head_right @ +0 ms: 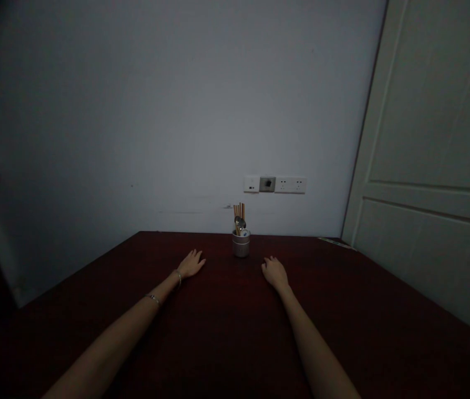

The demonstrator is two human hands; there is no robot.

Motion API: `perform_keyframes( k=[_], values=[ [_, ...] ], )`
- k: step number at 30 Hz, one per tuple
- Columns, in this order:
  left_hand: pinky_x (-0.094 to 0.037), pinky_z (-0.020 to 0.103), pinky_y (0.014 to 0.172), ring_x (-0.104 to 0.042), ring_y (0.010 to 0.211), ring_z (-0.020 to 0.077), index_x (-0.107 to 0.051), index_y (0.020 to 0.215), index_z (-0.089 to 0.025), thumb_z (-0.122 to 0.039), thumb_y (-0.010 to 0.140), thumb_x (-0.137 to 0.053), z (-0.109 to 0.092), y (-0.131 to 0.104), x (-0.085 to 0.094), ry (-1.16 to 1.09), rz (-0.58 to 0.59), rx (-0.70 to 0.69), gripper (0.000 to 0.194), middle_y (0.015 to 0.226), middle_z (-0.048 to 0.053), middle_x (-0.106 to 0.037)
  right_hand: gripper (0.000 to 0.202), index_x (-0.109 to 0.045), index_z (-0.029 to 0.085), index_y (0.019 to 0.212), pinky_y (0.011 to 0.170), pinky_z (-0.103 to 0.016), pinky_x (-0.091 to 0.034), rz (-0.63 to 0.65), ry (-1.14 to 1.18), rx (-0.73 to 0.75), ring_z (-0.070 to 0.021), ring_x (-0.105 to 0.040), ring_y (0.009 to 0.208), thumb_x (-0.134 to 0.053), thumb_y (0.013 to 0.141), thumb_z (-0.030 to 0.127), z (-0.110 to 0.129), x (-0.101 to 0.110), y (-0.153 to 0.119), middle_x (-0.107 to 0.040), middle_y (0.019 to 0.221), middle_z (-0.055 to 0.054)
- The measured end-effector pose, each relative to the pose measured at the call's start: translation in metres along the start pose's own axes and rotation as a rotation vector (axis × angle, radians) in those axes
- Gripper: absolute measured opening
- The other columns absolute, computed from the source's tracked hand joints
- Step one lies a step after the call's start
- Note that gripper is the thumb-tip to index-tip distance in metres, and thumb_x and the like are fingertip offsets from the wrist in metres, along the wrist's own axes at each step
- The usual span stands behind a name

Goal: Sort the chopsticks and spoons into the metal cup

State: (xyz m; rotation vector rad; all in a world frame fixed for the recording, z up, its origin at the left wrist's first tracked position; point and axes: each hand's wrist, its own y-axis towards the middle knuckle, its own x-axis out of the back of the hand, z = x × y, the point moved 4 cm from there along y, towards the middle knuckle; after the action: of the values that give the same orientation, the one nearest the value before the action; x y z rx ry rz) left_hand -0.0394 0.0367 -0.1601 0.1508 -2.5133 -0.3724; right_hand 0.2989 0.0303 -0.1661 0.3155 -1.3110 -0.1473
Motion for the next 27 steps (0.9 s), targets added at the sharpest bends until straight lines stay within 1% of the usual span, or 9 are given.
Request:
perform_keyframes(
  k=[5, 8, 10, 15, 18, 21, 23, 25, 27],
  values=[
    [-0.005, 0.038, 0.108, -0.009, 0.134, 0.031, -0.057, 0.101, -0.011, -0.054, 0.065, -0.056, 0.004, 0.002, -0.002, -0.001, 0.017, -0.003, 0.056, 0.136, 0.025, -0.035, 0.045, -0.054, 0.006, 0.12, 0.1, -0.033, -0.029, 0.005, -0.024, 0.003, -0.0244, -0.042, 0.121, -0.035, 0.084, 0.024, 0.001, 0.002, -0.001, -0.05, 0.126, -0.018],
    [-0.007, 0.039, 0.107, -0.014, 0.133, 0.031, -0.057, 0.103, -0.012, -0.054, 0.065, -0.056, 0.006, 0.004, -0.002, 0.057, 0.01, -0.018, 0.057, 0.136, 0.023, -0.036, 0.045, -0.053, 0.006, 0.121, 0.1, -0.033, -0.029, 0.007, -0.035, 0.001, -0.0242, -0.042, 0.121, -0.035, 0.084, 0.024, 0.003, 0.004, -0.003, -0.05, 0.126, -0.018],
    [-0.009, 0.038, 0.107, -0.017, 0.133, 0.0305, -0.055, 0.109, -0.012, -0.054, 0.068, -0.053, 0.007, 0.005, -0.003, 0.176, 0.026, -0.027, 0.059, 0.137, 0.02, -0.035, 0.045, -0.053, 0.006, 0.121, 0.101, -0.032, -0.028, 0.008, -0.039, 0.004, -0.0235, -0.041, 0.122, -0.034, 0.084, 0.024, 0.003, 0.004, -0.003, -0.05, 0.127, -0.018],
    [-0.013, 0.038, 0.106, -0.018, 0.133, 0.0281, -0.041, 0.128, -0.006, -0.048, 0.083, -0.031, 0.006, 0.003, -0.009, 0.673, 0.164, -0.064, 0.062, 0.14, 0.019, -0.03, 0.045, -0.053, 0.006, 0.121, 0.1, -0.032, -0.029, 0.011, -0.046, 0.01, -0.0239, -0.042, 0.121, -0.034, 0.084, 0.025, 0.003, 0.004, -0.003, -0.05, 0.127, -0.018],
    [-0.016, 0.036, 0.105, -0.02, 0.132, 0.0284, -0.035, 0.132, -0.003, -0.046, 0.085, -0.027, 0.004, 0.003, -0.009, 0.781, 0.183, -0.063, 0.064, 0.14, 0.02, -0.028, 0.045, -0.053, 0.006, 0.121, 0.101, -0.032, -0.028, 0.014, -0.054, 0.009, -0.0231, -0.041, 0.122, -0.034, 0.084, 0.025, 0.002, 0.003, -0.002, -0.05, 0.126, -0.017],
    [-0.02, 0.038, 0.104, -0.023, 0.131, 0.0309, -0.034, 0.132, -0.002, -0.053, 0.082, -0.033, 0.0, 0.005, -0.007, 0.728, 0.18, -0.018, 0.071, 0.139, 0.022, -0.029, 0.044, -0.053, 0.007, 0.121, 0.101, -0.031, -0.028, 0.018, -0.06, 0.004, -0.0221, -0.04, 0.123, -0.034, 0.084, 0.025, 0.002, 0.002, -0.002, -0.05, 0.127, -0.016],
    [-0.02, 0.039, 0.104, -0.025, 0.13, 0.0333, -0.035, 0.131, -0.002, -0.061, 0.075, -0.041, -0.006, 0.011, -0.007, 0.648, 0.165, 0.017, 0.081, 0.138, 0.024, -0.03, 0.045, -0.053, 0.008, 0.121, 0.1, -0.032, -0.029, 0.017, -0.063, 0.001, -0.0228, -0.04, 0.123, -0.034, 0.084, 0.025, 0.002, 0.003, -0.002, -0.05, 0.127, -0.016],
    [-0.021, 0.039, 0.104, -0.026, 0.129, 0.0353, -0.036, 0.13, -0.001, -0.067, 0.066, -0.05, -0.018, 0.019, -0.01, 0.517, 0.135, 0.043, 0.093, 0.137, 0.026, -0.031, 0.045, -0.053, 0.007, 0.12, 0.1, -0.032, -0.029, 0.013, -0.065, 0.0, -0.024, -0.041, 0.122, -0.034, 0.084, 0.025, 0.002, 0.004, -0.002, -0.05, 0.127, -0.018],
    [-0.023, 0.038, 0.103, -0.026, 0.128, 0.0363, -0.036, 0.128, 0.001, -0.068, 0.057, -0.059, -0.032, 0.03, -0.017, 0.33, 0.109, 0.072, 0.102, 0.137, 0.028, -0.029, 0.045, -0.054, 0.006, 0.12, 0.099, -0.032, -0.03, 0.01, -0.068, 0.004, -0.0243, -0.041, 0.122, -0.033, 0.085, 0.025, 0.003, 0.005, -0.003, -0.049, 0.127, -0.018]
  ],
)
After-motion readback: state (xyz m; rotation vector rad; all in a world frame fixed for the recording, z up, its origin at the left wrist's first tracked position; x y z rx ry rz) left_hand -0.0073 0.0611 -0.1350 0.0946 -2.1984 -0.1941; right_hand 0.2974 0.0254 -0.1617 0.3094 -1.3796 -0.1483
